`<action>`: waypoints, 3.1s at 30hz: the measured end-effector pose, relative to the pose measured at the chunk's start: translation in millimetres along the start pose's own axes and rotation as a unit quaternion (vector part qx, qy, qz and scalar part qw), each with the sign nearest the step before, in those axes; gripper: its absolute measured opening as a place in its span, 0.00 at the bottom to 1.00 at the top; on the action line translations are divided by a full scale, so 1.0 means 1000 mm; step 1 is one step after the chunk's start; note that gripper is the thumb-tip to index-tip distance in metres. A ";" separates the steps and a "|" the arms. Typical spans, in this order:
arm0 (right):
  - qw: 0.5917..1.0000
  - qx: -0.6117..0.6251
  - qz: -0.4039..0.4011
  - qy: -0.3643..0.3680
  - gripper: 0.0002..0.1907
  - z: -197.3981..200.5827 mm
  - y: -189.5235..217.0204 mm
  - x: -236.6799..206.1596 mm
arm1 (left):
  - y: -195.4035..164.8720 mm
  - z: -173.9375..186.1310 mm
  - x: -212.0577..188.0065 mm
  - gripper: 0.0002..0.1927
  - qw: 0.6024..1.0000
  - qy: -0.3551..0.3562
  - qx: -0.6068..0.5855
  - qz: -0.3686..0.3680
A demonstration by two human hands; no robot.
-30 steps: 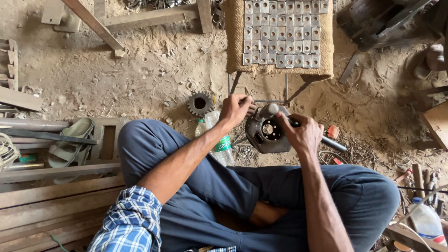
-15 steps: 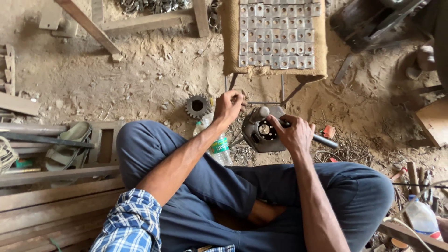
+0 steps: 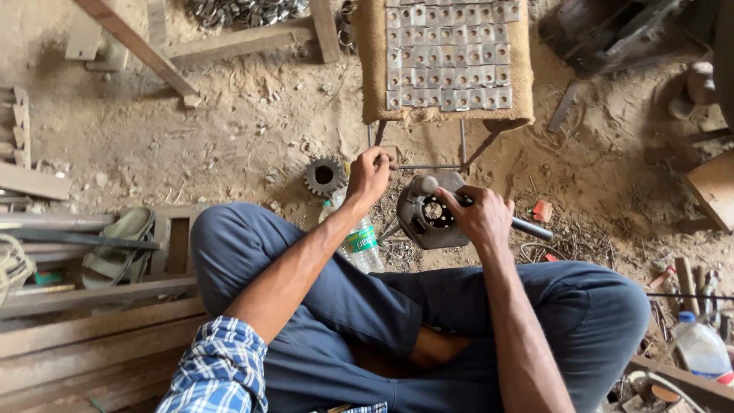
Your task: The person sits on the ground and uses a hammer and a metal die to shape small metal pieces. They repeatedly pick up a piece, place it in the die, strike it with the hammer, and then place the finished piece on a nearby mat.
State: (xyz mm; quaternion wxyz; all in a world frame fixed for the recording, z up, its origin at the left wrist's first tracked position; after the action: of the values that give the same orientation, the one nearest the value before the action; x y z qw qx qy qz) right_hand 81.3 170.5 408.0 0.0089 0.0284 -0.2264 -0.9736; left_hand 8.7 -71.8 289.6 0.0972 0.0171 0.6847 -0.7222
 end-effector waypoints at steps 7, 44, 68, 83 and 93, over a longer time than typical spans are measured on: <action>0.995 0.052 -0.004 -0.088 0.35 0.012 0.002 -0.006 | -0.003 -0.012 -0.025 0.18 0.957 0.125 0.213 -0.155; 0.988 0.069 -0.138 -0.004 0.33 -0.002 -0.041 0.003 | -0.079 -0.024 -0.048 0.12 0.978 0.091 0.184 -0.032; 0.993 0.018 -0.109 -0.045 0.37 -0.023 -0.037 0.008 | -0.048 -0.019 -0.042 0.11 0.928 0.074 0.304 -0.200; 0.981 0.148 0.037 -0.117 0.30 0.016 0.015 -0.001 | -0.038 0.000 -0.034 0.16 0.944 0.070 0.317 -0.051; 0.993 -0.070 0.069 -0.070 0.25 0.003 0.034 -0.016 | -0.028 -0.004 -0.031 0.17 0.956 0.088 0.279 -0.012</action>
State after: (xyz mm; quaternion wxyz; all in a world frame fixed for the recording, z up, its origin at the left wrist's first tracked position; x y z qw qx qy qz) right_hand 97.4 142.4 426.6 0.0623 -0.0558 -0.1588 -0.9838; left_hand 34.1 -62.5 322.0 0.0194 0.0984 0.4622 -0.8811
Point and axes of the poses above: each hand's wrist, its own x-axis towards the middle knuckle, its own z-axis out of the back of the hand, y = z × x, the point moved 4 cm from there along x, towards the middle knuckle
